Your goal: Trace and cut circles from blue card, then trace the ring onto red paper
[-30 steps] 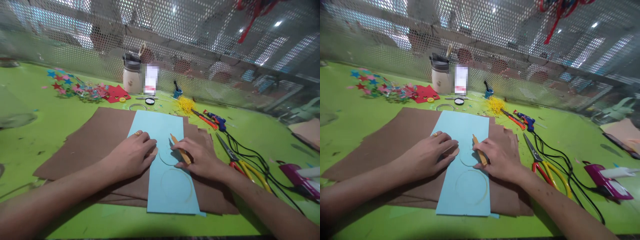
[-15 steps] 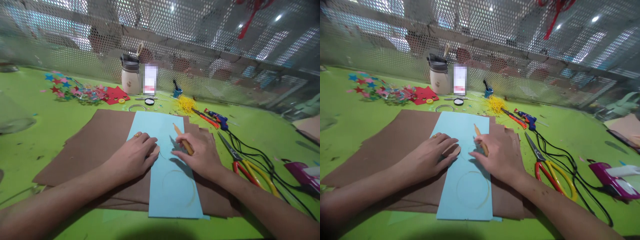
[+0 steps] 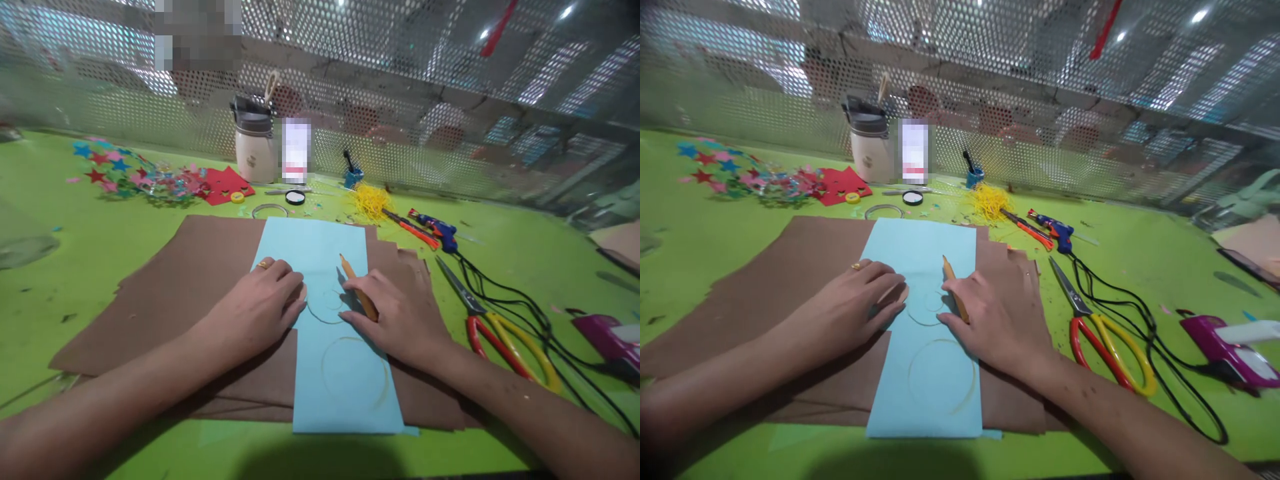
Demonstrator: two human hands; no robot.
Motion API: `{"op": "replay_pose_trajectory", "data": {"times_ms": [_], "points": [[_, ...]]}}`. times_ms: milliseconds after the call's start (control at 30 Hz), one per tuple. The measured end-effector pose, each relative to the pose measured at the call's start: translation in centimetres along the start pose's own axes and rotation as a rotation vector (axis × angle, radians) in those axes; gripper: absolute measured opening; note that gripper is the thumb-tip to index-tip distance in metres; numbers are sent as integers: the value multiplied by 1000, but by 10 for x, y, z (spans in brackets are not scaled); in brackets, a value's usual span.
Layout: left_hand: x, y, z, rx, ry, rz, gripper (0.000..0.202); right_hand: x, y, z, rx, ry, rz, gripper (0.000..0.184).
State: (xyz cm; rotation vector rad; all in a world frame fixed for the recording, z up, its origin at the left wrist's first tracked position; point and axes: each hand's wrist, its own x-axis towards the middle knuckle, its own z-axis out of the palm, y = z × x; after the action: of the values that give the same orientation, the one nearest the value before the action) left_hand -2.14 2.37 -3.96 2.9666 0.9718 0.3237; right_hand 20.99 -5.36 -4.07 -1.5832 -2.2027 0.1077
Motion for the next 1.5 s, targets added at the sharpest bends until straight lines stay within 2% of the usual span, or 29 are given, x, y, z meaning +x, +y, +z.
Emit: {"op": "replay_pose_trajectory", "data": {"times_ms": [267,500,600,700,833,1167,1333,1500], "points": [[1,-1,1,-30,17,-30,26,-4,-3,-3,87,-22,-1,27],[-1,-1,-2,-58,0,-52,26,-9,9,-3,170,-3,60,23],[-3,-2,-4,-66,5,-61,27,-8,15,-4,148,-1,33,26],[-3,-2,-4,-68,-2,-61,27,-4,19,-8,138,-55,-63,36],[-1,-1,-3,-57,-16,-54,28,1,21,-13,256,-166,-148,44],[-1,-3,-2,-24,-5,-25,27,21,25,-11,236,-339,-199,57],[0,-3,-2,-31,10,-33,29,25,21,-4,223,-298,-137,56],[0,-4,-2,-48,16,-28,29,22,14,2,221,-214,-156,54]]}}
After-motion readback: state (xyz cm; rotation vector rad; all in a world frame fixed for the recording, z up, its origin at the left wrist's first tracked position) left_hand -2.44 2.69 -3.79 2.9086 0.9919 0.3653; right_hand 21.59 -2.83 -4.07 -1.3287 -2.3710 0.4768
